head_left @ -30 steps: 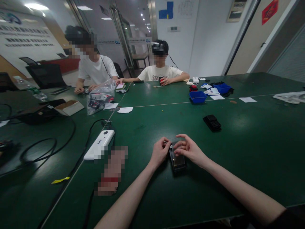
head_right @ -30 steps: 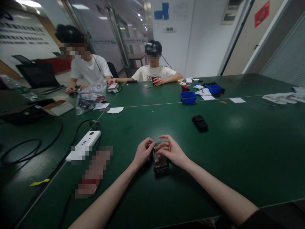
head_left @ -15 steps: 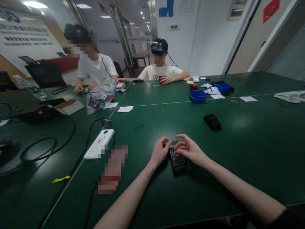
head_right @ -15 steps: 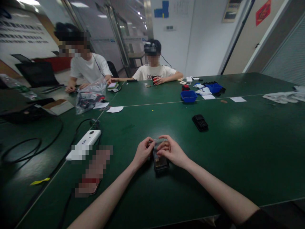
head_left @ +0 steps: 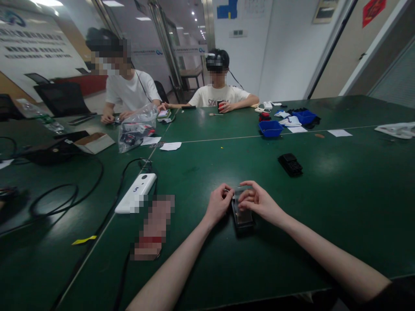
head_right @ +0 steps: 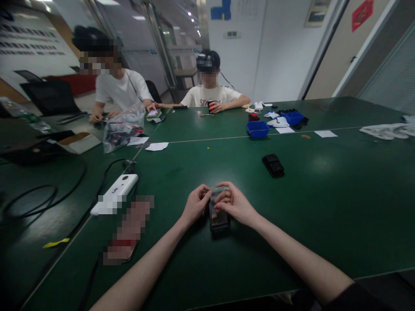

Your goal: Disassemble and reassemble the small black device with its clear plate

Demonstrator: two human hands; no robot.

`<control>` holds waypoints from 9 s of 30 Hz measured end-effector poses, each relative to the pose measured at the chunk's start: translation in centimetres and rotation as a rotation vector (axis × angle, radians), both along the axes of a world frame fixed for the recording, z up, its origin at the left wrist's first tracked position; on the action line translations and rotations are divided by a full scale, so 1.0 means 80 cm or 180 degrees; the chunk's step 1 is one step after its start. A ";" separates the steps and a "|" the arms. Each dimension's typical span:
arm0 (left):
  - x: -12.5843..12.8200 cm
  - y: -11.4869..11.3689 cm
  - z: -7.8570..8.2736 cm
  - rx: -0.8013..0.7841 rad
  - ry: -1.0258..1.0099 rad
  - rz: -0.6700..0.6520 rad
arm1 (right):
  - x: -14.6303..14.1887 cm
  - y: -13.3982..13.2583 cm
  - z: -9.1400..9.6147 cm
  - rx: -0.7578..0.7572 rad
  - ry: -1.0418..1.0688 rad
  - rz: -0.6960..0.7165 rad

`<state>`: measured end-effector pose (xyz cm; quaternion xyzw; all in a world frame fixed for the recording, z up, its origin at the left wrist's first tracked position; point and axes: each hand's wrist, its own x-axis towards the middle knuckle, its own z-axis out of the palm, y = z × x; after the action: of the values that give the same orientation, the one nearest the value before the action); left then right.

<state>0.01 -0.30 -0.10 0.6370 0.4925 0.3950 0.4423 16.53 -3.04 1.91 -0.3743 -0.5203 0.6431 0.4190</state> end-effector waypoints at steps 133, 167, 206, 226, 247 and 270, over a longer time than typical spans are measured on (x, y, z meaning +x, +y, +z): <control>0.003 -0.002 -0.001 -0.0359 -0.0524 -0.0211 | 0.132 0.074 0.002 0.0986 -0.3412 -0.2257; -0.002 0.003 0.003 0.0009 0.0076 0.0078 | 0.105 0.058 -0.030 0.1446 -0.5496 -0.1183; 0.000 -0.002 0.005 -0.0300 -0.0114 0.0159 | 0.051 0.027 0.013 0.1439 -0.3243 -0.0174; 0.000 -0.001 0.002 -0.0143 -0.0006 0.0123 | 0.004 0.003 0.003 0.0254 -0.0128 -0.0084; -0.001 -0.001 0.001 -0.0070 0.0075 0.0024 | 0.009 0.005 0.001 0.1080 -0.1497 -0.0083; -0.003 0.001 -0.002 0.0017 -0.0052 -0.0078 | 0.017 0.018 -0.025 0.0825 -0.1179 -0.0038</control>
<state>-0.20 -0.23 -0.25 0.6410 0.4800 0.3960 0.4495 17.90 -1.57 -0.10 -0.4321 -0.6644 0.4887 0.3647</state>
